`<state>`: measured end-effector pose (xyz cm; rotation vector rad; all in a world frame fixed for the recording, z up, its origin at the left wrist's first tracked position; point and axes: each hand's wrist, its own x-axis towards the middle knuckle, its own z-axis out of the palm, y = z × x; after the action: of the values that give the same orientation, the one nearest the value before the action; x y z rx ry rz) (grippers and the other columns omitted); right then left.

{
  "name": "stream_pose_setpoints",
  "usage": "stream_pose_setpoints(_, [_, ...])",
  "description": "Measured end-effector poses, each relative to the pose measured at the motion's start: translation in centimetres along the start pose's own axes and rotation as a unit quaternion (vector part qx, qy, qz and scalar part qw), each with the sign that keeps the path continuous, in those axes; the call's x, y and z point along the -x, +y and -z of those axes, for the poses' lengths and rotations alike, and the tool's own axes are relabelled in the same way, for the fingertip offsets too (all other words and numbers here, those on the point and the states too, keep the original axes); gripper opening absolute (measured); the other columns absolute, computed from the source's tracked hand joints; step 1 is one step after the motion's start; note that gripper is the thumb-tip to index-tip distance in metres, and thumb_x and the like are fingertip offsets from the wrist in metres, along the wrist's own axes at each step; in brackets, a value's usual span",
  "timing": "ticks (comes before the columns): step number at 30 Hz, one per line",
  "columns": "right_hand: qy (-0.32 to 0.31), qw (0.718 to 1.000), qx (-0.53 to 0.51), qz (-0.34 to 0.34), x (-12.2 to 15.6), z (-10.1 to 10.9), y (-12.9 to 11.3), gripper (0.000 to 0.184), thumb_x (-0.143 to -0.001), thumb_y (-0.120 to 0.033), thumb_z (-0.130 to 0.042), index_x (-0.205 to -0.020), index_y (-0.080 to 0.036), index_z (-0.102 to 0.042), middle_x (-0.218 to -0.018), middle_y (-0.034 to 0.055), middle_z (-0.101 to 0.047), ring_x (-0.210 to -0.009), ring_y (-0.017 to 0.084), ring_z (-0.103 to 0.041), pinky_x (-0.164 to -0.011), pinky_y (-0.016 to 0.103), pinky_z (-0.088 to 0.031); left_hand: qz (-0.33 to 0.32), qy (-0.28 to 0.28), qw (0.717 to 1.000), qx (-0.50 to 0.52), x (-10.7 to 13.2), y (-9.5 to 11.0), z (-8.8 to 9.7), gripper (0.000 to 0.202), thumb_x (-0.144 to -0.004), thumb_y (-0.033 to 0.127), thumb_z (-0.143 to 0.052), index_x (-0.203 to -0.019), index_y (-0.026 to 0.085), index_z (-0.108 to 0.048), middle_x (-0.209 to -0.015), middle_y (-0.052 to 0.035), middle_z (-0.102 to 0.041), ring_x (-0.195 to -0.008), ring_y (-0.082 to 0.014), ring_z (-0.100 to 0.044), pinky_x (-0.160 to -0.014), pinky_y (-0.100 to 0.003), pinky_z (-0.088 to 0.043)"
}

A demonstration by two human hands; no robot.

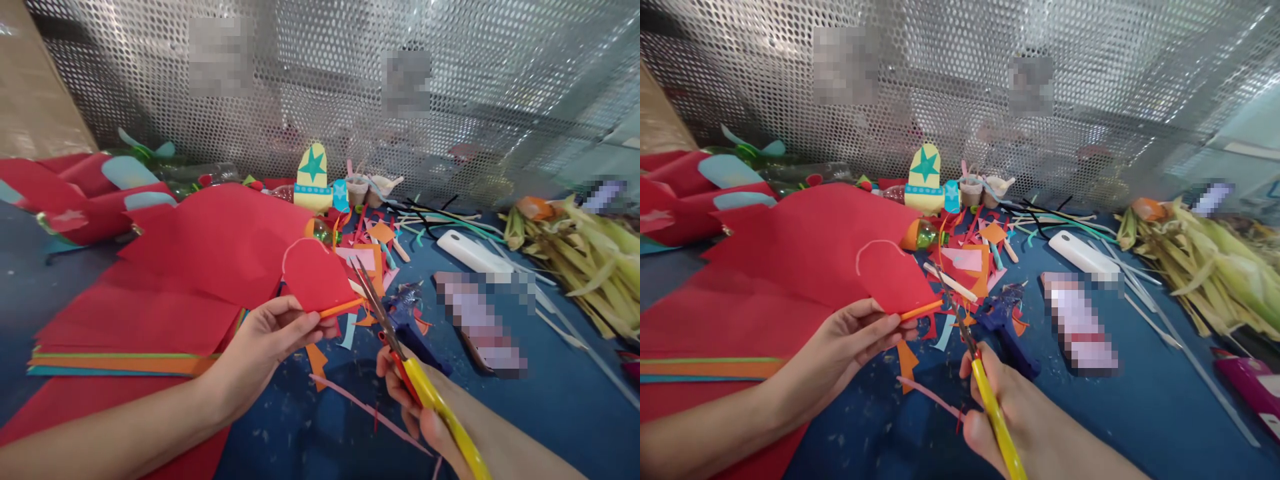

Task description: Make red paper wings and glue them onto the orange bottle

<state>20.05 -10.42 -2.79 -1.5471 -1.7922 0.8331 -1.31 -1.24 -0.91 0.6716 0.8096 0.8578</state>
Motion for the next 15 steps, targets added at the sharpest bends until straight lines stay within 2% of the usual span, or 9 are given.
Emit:
stream_pose_setpoints(2, [-0.071,0.997,-0.025,0.029,0.3,1.0,-0.9,0.043,-0.092,-0.053,-0.035,-0.118,-0.021,-0.048,-0.072,0.0017,-0.061,-0.067,0.017,-0.064,-0.068,0.027,-0.054,-0.001,-0.004,1.0,0.005,0.1,0.0,-0.1,0.018,-0.065,0.019,-0.083,-0.071,0.015,-0.067,-0.07,-0.0016,-0.076,-0.067,-0.0117,-0.072,-0.063,-0.012,-0.056])
stream_pose_setpoints(3, [-0.104,0.994,-0.025,0.024,0.4,1.6,-1.4,0.041,-0.092,-0.045,-0.041,-0.123,-0.019,-0.046,-0.086,0.0057,-0.065,-0.081,0.018,-0.065,-0.08,0.029,-0.052,-0.004,-0.004,1.0,0.01,0.2,0.1,-0.1,0.017,-0.065,0.019,-0.083,-0.07,0.015,-0.067,-0.07,-0.0013,-0.076,-0.067,-0.0118,-0.073,-0.064,-0.012,-0.056])
stream_pose_setpoints(5, [-0.114,0.993,-0.018,0.029,0.5,2.5,-2.2,0.041,-0.09,-0.04,-0.044,-0.125,-0.018,-0.046,-0.105,0.0112,-0.065,-0.091,0.02,-0.065,-0.086,0.031,-0.051,-0.008,-0.005,1.0,0.018,0.2,0.1,-0.1,0.016,-0.066,0.018,-0.082,-0.069,0.015,-0.066,-0.07,-0.0011,-0.076,-0.068,-0.0121,-0.073,-0.065,-0.012,-0.056])
stream_pose_setpoints(10, [-0.09,0.995,0.029,0.027,0.1,2.9,-3.3,0.055,-0.085,-0.049,-0.047,-0.131,-0.018,-0.048,-0.118,0.0141,-0.062,-0.103,0.029,-0.062,-0.086,0.038,-0.052,-0.014,-0.01,1.0,0.023,0.5,0.1,0.0,0.014,-0.069,0.017,-0.08,-0.069,0.016,-0.067,-0.07,-0.0001,-0.076,-0.069,-0.0126,-0.073,-0.067,-0.013,-0.057])
stream_pose_setpoints(15, [-0.076,0.995,0.053,0.037,-0.5,2.9,-4.3,0.06,-0.084,-0.06,-0.043,-0.131,-0.023,-0.05,-0.107,0.0115,-0.067,-0.092,0.028,-0.065,-0.074,0.035,-0.055,-0.016,-0.017,0.999,0.022,0.5,0.2,-0.1,0.012,-0.069,0.017,-0.08,-0.07,0.015,-0.068,-0.071,-0.0011,-0.076,-0.07,-0.0128,-0.073,-0.067,-0.013,-0.057])
